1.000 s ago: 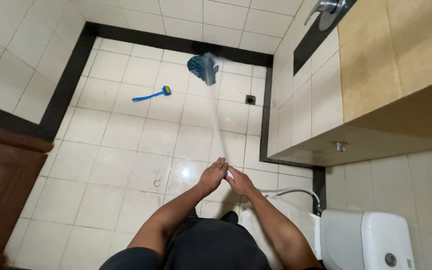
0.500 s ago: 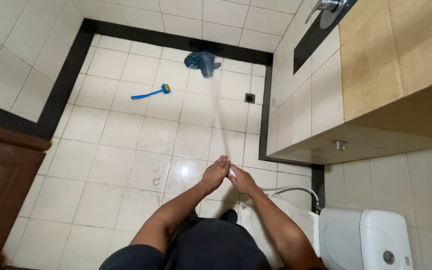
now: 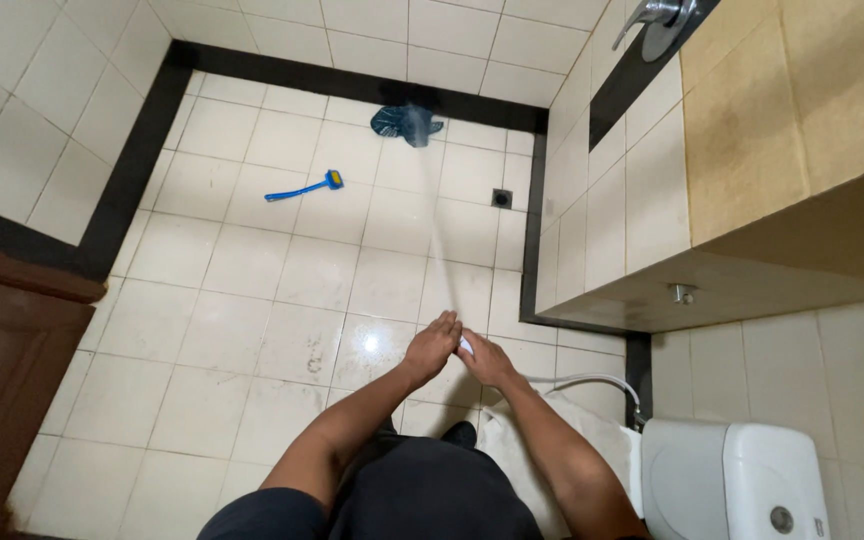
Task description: The person rinses a blue checkered cloth under a handheld shower head in a tiled bathroom. They then move to the sink, turn on the faucet, and wring out the cloth by hand.
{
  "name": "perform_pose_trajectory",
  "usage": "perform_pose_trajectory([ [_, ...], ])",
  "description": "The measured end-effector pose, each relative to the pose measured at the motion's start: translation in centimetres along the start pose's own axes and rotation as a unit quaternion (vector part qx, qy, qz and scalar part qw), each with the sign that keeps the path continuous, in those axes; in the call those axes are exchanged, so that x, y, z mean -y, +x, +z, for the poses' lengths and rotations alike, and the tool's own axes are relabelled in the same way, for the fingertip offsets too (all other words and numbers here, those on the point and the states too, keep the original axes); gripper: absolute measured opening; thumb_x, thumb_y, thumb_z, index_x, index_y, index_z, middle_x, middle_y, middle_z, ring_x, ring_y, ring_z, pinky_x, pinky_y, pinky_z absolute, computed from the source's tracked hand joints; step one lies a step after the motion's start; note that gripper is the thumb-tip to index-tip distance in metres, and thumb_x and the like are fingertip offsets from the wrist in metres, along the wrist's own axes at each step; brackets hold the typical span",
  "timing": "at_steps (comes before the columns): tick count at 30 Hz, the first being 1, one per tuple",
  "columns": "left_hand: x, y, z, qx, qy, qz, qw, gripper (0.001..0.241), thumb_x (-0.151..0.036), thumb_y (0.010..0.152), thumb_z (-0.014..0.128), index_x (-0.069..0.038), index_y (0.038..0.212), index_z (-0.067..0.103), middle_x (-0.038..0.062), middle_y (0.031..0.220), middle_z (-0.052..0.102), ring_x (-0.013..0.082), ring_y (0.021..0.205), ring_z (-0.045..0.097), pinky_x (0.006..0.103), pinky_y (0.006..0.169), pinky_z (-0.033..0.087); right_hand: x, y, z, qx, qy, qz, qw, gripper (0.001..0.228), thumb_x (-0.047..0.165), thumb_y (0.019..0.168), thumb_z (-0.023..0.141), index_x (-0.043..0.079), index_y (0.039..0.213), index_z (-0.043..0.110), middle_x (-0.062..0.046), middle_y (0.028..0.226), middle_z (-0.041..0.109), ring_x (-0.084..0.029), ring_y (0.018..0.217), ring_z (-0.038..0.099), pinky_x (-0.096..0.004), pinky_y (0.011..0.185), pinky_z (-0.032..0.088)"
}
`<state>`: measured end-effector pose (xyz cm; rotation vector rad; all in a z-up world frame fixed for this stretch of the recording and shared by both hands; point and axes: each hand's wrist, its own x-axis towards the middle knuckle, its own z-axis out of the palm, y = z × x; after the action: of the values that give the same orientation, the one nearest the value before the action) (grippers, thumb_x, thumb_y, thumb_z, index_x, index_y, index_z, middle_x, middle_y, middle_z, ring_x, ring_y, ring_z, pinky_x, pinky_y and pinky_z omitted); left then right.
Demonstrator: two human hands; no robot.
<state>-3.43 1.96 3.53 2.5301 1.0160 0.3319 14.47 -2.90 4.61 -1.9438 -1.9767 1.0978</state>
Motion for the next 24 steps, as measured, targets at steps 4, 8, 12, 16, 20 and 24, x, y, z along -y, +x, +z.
perform_pose_trajectory([
  [4,-0.1,-1.1,1.0,0.033,-0.013,-0.013,0.999,0.053,-0.002,0.090,0.056,0.007,0.142,0.051,0.027,0.154,0.045,0.0382,0.144,0.044,0.0416,0.111,0.044,-1.0,-0.4,1.8,0.016,-0.001,-0.002,1.000,0.056,0.042,0.102,0.052,0.013,0.149,0.045,-0.018,0.144,0.058,-0.038,0.131,0.054,-0.047,0.108,0.045],
  [8,0.7,-0.7,1.8,0.030,-0.005,-0.005,1.000,0.052,-0.002,0.091,0.057,0.007,0.141,0.052,0.027,0.154,0.046,0.0379,0.144,0.044,0.0417,0.112,0.044,-0.8,0.0,1.5,0.013,0.003,-0.016,1.000,0.056,0.039,0.100,0.053,0.013,0.149,0.045,-0.019,0.143,0.058,-0.038,0.131,0.055,-0.047,0.108,0.044],
  [12,0.4,0.6,0.4,0.019,0.001,-0.008,1.000,0.051,-0.002,0.091,0.057,0.007,0.141,0.052,0.026,0.154,0.046,0.0372,0.144,0.044,0.0416,0.113,0.044,0.9,0.1,-0.9,-0.010,0.018,-0.017,1.000,0.053,0.039,0.101,0.052,0.012,0.147,0.047,-0.019,0.141,0.060,-0.039,0.129,0.057,-0.047,0.107,0.047],
  [16,0.4,0.3,0.3,0.024,0.005,-0.010,1.000,0.052,-0.001,0.091,0.056,0.007,0.142,0.051,0.026,0.155,0.045,0.0366,0.145,0.044,0.0418,0.113,0.043,1.5,-0.2,-1.2,0.007,0.012,0.001,1.000,0.053,0.039,0.101,0.052,0.013,0.147,0.047,-0.018,0.140,0.061,-0.039,0.127,0.057,-0.047,0.104,0.047],
  [20,0.4,-0.9,1.3,0.053,-0.018,-0.017,0.998,0.055,0.001,0.089,0.056,0.005,0.143,0.051,0.025,0.156,0.044,0.0359,0.145,0.043,0.0410,0.113,0.044,1.1,-0.9,0.1,0.023,0.013,0.004,1.000,0.053,0.041,0.101,0.051,0.013,0.147,0.047,-0.019,0.137,0.063,-0.039,0.126,0.058,-0.047,0.104,0.047],
  [24,0.4,-0.9,2.6,0.076,-0.041,-0.018,0.996,0.054,0.000,0.090,0.056,0.005,0.144,0.050,0.025,0.156,0.043,0.0366,0.146,0.042,0.0408,0.112,0.045,0.7,-1.6,0.7,0.020,0.024,0.007,0.999,0.053,0.043,0.101,0.051,0.014,0.145,0.048,-0.019,0.137,0.062,-0.040,0.126,0.057,-0.048,0.104,0.046],
])
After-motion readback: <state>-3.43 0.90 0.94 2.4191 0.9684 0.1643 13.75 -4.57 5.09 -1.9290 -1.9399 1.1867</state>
